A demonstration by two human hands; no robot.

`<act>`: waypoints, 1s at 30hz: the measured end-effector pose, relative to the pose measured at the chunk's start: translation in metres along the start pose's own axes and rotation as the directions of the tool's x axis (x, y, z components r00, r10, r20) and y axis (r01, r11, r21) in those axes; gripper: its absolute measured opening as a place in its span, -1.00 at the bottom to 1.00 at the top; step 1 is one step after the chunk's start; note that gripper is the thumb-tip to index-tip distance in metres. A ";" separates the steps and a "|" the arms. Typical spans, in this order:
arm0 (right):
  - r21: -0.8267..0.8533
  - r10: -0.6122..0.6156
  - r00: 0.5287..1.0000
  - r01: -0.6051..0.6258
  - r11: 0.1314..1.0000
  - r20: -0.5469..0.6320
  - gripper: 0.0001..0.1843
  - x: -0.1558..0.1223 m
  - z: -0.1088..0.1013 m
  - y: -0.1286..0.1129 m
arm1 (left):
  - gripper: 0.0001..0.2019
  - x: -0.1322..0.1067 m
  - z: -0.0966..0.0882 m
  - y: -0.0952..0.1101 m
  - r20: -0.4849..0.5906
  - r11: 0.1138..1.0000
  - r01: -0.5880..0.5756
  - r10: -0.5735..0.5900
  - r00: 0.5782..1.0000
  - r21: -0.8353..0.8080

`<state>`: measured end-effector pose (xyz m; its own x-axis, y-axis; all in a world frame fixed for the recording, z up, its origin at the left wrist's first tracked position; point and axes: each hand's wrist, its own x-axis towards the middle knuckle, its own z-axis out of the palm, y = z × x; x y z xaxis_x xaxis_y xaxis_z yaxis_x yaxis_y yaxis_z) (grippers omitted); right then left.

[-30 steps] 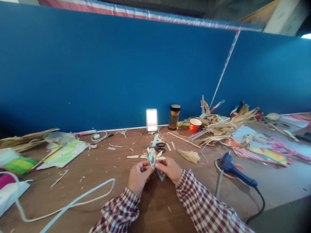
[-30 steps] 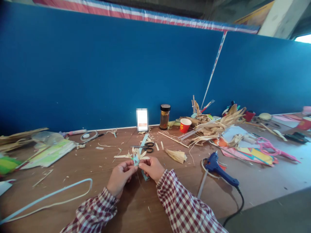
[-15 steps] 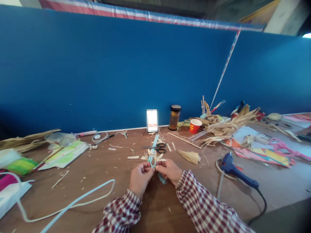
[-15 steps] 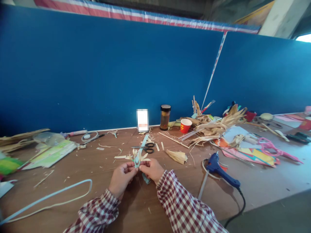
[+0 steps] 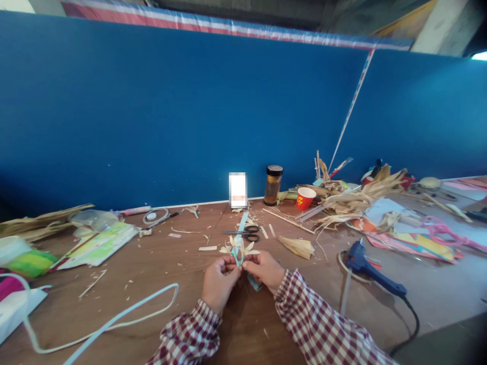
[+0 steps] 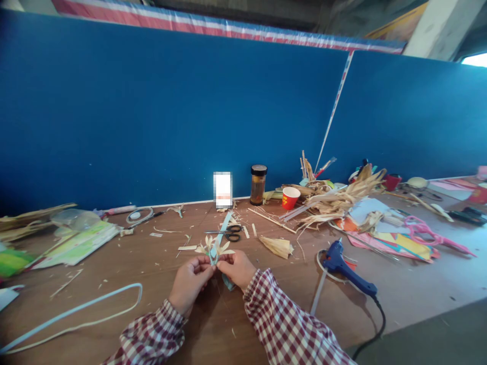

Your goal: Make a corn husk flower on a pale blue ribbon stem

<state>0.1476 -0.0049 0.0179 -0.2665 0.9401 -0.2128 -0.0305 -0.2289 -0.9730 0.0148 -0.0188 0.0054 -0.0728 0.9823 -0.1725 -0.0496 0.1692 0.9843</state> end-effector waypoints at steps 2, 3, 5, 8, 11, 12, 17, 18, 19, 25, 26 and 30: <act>-0.006 0.017 1.000 -0.017 1.000 0.012 -0.88 -0.001 0.001 -0.002 | -0.69 -0.001 0.000 0.003 -0.002 1.000 0.001 -0.001 1.000 0.000; -0.009 0.019 1.000 -0.019 1.000 0.013 -0.87 -0.001 0.001 -0.003 | -0.69 -0.002 0.000 0.004 -0.001 1.000 0.001 -0.001 1.000 -0.001; -0.018 0.013 1.000 -0.013 1.000 0.008 -0.85 -0.001 0.001 -0.002 | -0.69 -0.003 0.000 0.006 0.006 1.000 -0.002 0.003 1.000 -0.006; -0.048 -0.018 1.000 0.017 0.999 -0.017 -0.84 0.000 0.001 0.002 | -0.69 -0.003 0.001 0.006 0.001 1.000 -0.011 0.011 1.000 -0.011; -0.080 -0.043 0.998 0.040 0.996 -0.036 -0.85 0.002 0.001 0.006 | -0.68 -0.004 0.002 0.006 0.006 0.999 -0.021 0.021 1.000 -0.026; -0.085 -0.048 0.998 0.044 0.995 -0.045 -0.85 0.002 0.001 0.007 | -0.68 -0.004 0.002 0.007 0.010 0.999 -0.024 0.024 1.000 -0.030; -0.096 -0.065 0.995 0.058 0.994 -0.076 -0.83 0.003 0.001 0.009 | -0.66 -0.006 0.002 0.011 0.010 0.999 -0.002 0.002 1.000 -0.035; -0.096 -0.067 0.995 0.059 0.994 -0.078 -0.83 0.003 0.001 0.009 | -0.66 -0.006 0.002 0.012 0.017 0.999 0.003 -0.003 1.000 -0.036; -0.092 -0.067 0.995 0.060 0.994 -0.080 -0.82 0.003 0.001 0.009 | -0.65 -0.007 0.002 0.013 0.023 0.999 0.009 -0.008 1.000 -0.038; -0.045 -0.077 0.994 0.074 0.996 -0.080 -0.82 0.003 0.001 0.007 | -0.61 -0.007 0.001 0.017 0.013 0.997 0.056 -0.056 0.998 -0.049; -0.041 -0.081 0.994 0.078 0.996 -0.075 -0.82 0.002 0.001 0.007 | -0.62 -0.007 0.000 0.017 0.015 0.997 0.057 -0.056 0.998 -0.053; -0.046 -0.098 0.994 0.096 0.994 -0.045 -0.81 0.002 0.001 0.008 | -0.64 -0.006 -0.001 0.016 0.036 0.996 0.050 -0.047 0.998 -0.070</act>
<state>0.1462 -0.0049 0.0101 -0.2188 0.9684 -0.1200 -0.0112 -0.1255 -0.9920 0.0135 -0.0221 0.0219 -0.0342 0.9755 -0.2173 -0.1224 0.2117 0.9696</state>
